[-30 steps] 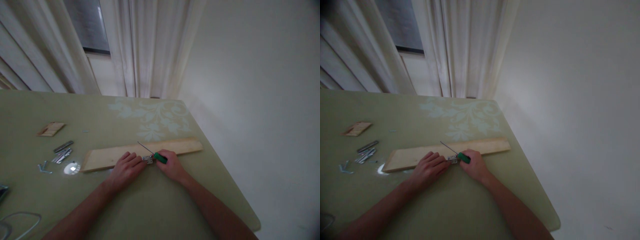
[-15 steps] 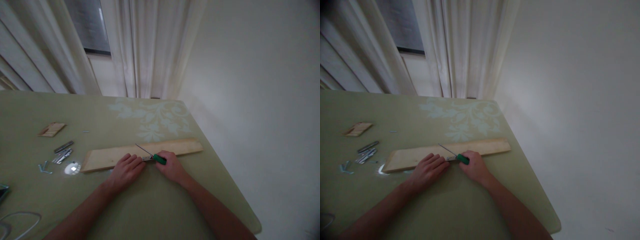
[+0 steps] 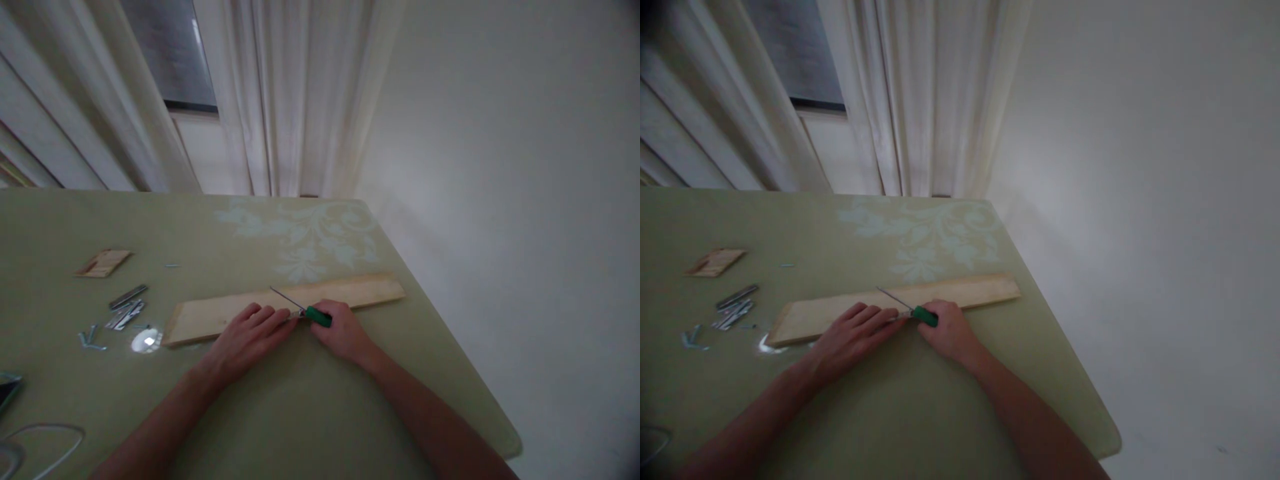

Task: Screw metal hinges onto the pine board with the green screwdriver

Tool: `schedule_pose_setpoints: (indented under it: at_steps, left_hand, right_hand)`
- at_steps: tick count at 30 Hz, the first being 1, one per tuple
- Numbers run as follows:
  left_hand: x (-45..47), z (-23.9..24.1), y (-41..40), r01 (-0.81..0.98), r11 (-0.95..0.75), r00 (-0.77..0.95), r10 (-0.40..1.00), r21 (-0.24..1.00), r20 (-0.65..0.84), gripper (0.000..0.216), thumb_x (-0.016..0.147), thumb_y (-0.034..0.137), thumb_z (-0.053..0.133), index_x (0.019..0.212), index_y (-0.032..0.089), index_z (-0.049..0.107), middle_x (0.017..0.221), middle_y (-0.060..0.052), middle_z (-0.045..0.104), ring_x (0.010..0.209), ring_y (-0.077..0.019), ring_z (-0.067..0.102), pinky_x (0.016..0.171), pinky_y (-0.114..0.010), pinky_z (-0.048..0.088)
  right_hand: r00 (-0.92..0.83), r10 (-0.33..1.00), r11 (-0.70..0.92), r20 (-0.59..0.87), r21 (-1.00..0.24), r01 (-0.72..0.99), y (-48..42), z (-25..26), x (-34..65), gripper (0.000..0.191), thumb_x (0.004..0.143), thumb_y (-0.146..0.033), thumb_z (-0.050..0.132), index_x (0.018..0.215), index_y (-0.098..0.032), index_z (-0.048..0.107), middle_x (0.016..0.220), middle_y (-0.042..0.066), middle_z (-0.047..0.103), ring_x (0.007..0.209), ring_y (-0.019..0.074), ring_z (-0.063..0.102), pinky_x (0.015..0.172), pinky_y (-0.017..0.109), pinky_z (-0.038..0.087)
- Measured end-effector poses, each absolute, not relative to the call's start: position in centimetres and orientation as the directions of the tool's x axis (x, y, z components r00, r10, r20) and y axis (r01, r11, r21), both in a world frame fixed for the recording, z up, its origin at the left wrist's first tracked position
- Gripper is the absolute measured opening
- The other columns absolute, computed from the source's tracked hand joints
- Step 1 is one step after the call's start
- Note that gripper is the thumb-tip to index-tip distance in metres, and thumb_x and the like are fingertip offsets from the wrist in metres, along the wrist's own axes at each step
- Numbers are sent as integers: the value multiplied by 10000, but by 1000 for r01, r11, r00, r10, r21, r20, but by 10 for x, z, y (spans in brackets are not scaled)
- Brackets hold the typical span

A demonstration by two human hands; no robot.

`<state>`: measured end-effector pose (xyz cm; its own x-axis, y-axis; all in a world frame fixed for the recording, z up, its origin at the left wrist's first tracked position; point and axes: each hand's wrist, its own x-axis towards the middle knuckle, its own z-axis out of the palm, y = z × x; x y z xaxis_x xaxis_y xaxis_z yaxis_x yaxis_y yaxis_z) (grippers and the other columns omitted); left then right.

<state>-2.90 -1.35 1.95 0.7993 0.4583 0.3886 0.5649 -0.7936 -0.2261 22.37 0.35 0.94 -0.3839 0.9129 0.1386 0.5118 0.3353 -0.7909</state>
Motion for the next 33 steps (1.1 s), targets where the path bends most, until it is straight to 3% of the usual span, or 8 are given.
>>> schedule_pose_setpoints:
  at_steps: [5,8,10,16,21,27,33]
  left_hand:
    - [-31,20,-15,515,-793,812,328,-327,483,282,1017,42,534,1240,138,678,1172,-88,765,932,-220,650,829,-391,475]
    - [-29,18,-13,524,-795,790,319,-307,523,268,1038,51,498,1201,138,692,1140,-82,782,925,-223,662,833,-392,480]
    - [-29,14,-11,577,-788,748,404,-215,526,267,1050,80,499,1230,140,686,1146,-88,782,950,-233,669,837,-394,480]
    - [-31,1,-3,658,-722,559,659,214,503,200,1075,243,553,1199,212,707,1177,-64,767,1046,-238,665,911,-393,480]
    - [-24,-2,-4,688,-624,461,770,371,441,157,1065,295,573,1092,229,713,1129,-48,761,1042,-234,662,920,-397,476]
    - [-18,-4,-4,718,-606,452,780,343,432,225,1099,312,493,1066,210,691,1081,-65,760,996,-236,668,894,-398,487]
    - [-28,-1,-7,667,-712,596,687,219,415,257,1057,265,582,1302,214,639,1296,-80,733,1153,-261,647,984,-416,470]
  right_hand:
    - [-373,917,332,140,-787,520,4,8,223,136,739,-52,623,721,-187,634,718,-20,598,715,149,532,677,271,335]
    - [-371,916,339,150,-784,521,4,7,224,135,750,-54,624,729,-186,641,722,-19,601,719,150,533,682,271,340]
    - [-378,913,346,154,-783,517,4,6,224,136,754,-53,627,732,-185,647,720,-20,597,724,150,535,688,270,346]
    - [-374,915,338,153,-797,500,3,4,224,111,804,-90,649,809,-183,710,759,-2,649,737,156,556,700,269,375]
    - [-359,921,322,151,-814,483,4,2,224,85,848,-136,658,793,-181,705,721,-12,625,700,146,537,662,264,356]
    - [-356,923,314,145,-819,480,4,0,224,90,883,-192,679,796,-184,700,736,-12,628,713,148,535,671,266,357]
    - [-351,929,288,116,-823,490,3,2,225,67,854,-153,684,846,-182,744,773,-2,668,740,156,560,695,265,385]
